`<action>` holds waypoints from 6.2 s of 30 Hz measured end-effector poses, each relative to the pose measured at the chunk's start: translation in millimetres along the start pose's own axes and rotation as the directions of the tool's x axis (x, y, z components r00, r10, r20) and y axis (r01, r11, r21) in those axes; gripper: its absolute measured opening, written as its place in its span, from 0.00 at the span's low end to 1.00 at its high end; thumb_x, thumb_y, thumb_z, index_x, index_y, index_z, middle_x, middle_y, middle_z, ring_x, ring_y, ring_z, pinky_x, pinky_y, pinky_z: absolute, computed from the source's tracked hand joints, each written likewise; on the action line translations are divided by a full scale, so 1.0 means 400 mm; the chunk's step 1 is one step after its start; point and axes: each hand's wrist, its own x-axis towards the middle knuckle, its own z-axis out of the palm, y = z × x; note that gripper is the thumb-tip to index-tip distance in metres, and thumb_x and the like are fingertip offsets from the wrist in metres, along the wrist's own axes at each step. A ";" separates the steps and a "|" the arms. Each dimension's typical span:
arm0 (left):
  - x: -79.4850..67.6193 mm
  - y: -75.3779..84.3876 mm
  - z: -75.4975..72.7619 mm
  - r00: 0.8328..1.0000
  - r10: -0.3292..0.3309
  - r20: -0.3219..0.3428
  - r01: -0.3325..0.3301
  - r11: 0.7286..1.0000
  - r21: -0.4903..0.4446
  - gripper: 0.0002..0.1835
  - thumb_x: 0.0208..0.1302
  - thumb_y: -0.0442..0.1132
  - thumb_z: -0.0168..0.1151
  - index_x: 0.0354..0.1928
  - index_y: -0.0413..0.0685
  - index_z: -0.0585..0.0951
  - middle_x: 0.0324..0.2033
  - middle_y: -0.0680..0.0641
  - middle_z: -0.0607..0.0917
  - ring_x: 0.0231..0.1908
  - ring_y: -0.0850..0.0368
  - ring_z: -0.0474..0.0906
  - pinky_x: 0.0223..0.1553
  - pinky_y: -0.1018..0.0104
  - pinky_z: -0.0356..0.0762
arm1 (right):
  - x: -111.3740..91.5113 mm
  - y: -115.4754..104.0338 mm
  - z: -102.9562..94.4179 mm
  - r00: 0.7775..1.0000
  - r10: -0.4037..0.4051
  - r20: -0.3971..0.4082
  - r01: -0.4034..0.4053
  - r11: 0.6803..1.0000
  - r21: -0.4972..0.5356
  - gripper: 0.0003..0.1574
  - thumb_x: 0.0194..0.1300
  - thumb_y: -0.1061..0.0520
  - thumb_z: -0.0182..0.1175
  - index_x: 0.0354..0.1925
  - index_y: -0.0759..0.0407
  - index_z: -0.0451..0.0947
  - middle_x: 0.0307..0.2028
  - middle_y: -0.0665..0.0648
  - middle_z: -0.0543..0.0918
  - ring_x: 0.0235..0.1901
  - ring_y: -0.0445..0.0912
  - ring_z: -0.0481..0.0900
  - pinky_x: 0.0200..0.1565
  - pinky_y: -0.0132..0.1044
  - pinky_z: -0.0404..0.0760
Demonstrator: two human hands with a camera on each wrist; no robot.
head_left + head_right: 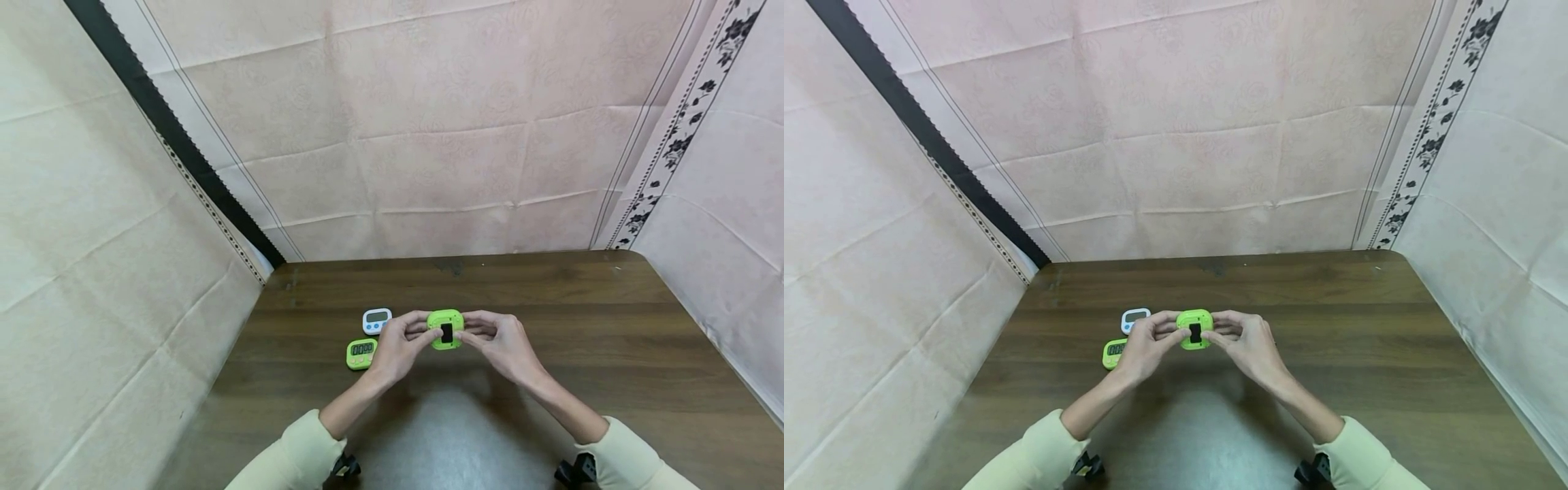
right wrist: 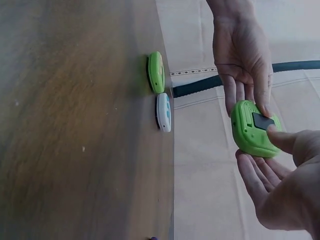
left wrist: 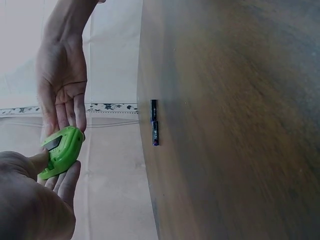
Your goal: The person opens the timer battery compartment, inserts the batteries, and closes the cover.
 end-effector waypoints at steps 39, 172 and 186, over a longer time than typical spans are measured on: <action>0.000 -0.025 -0.033 0.993 -0.082 -0.080 0.078 0.996 -0.050 0.15 0.69 0.36 0.74 0.54 0.40 0.88 0.43 0.41 0.93 0.47 0.48 0.91 0.51 0.62 0.87 | 0.044 0.073 -0.050 0.961 0.274 -0.029 -0.255 0.926 0.279 0.25 0.67 0.66 0.73 0.61 0.70 0.81 0.41 0.63 0.90 0.32 0.46 0.89 0.40 0.43 0.91; 0.003 -0.053 -0.020 0.993 -0.101 -0.065 0.100 0.995 -0.015 0.15 0.71 0.37 0.73 0.54 0.38 0.87 0.43 0.40 0.92 0.48 0.49 0.90 0.49 0.64 0.87 | 0.058 0.026 0.022 0.905 0.379 0.196 -0.422 0.861 0.285 0.11 0.67 0.67 0.73 0.44 0.73 0.84 0.37 0.62 0.90 0.31 0.49 0.90 0.46 0.50 0.91; 0.001 -0.058 -0.012 0.990 -0.128 -0.061 0.128 0.992 -0.010 0.15 0.71 0.39 0.73 0.55 0.39 0.87 0.44 0.41 0.92 0.49 0.49 0.90 0.51 0.59 0.88 | 0.080 0.033 0.020 0.881 0.405 0.245 -0.466 0.834 0.295 0.14 0.67 0.66 0.73 0.46 0.72 0.81 0.39 0.63 0.88 0.34 0.53 0.89 0.47 0.51 0.91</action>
